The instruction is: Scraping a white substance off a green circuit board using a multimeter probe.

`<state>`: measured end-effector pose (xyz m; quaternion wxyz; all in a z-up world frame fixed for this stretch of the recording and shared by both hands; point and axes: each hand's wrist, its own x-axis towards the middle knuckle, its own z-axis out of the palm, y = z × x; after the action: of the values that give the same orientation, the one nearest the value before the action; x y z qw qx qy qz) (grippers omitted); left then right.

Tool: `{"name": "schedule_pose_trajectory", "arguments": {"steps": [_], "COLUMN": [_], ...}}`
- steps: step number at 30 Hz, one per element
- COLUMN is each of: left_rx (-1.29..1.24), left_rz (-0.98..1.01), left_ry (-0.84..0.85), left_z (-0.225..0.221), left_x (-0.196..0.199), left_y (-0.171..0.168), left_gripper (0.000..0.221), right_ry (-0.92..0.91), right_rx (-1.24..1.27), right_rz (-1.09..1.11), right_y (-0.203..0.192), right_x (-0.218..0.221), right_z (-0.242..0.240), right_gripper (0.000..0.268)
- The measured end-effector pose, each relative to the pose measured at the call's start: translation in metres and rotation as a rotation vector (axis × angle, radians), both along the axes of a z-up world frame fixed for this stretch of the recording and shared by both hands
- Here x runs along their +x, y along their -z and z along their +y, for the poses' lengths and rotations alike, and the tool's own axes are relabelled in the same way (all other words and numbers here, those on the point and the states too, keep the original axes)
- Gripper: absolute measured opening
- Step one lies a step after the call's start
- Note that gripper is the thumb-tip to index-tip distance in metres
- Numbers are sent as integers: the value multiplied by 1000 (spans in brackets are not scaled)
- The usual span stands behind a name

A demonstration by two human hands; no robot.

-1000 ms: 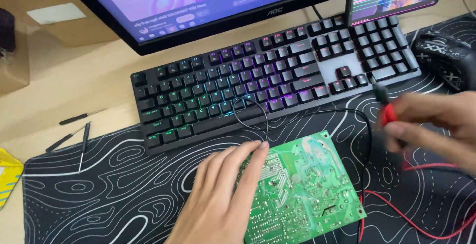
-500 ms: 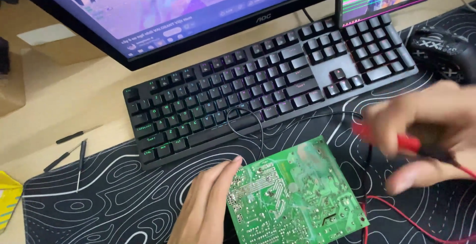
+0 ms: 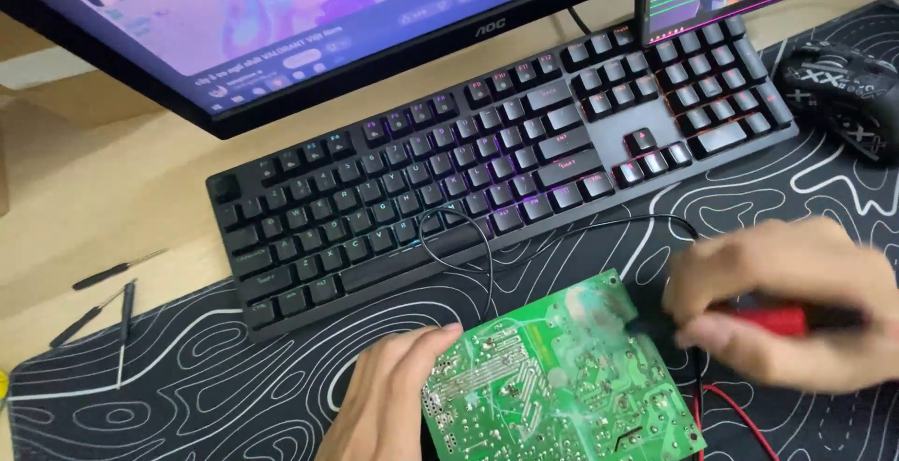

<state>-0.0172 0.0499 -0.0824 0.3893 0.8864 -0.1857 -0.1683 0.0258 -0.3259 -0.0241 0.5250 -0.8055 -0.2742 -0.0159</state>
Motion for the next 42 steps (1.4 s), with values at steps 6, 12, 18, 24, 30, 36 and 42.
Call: {"name": "schedule_pose_trajectory", "arguments": {"steps": [6,12,18,24,30,36,42], "left_rx": [142,87,-106,-46,-34,15,-39], "left_rz": [211,62,-185,-75,-77,53,-98], "left_ry": [-22,-38,2,114,89,38,-29], "left_z": [0,5,9,23,20,16,7], "left_x": [5,1,-5,1,3,3,1], "left_y": [17,41,37,66,63,56,47], "left_gripper": [133,125,101,120,111,123,108], "right_ry": [-176,-214,-197,-265,-216,-307,-226], "right_rx": [-201,-182,-196,-210,-225,-181,-246], "right_rz": [-122,-85,-68,-91,-34,-17,93], "right_y": [0,-10,-3,-3,-6,-16,-21], "right_x": [-5,-3,-3,-1,-1,7,9], "right_z": [10,15,15,13,10,13,10], "right_gripper": [20,17,17,23,20,24,25]}}
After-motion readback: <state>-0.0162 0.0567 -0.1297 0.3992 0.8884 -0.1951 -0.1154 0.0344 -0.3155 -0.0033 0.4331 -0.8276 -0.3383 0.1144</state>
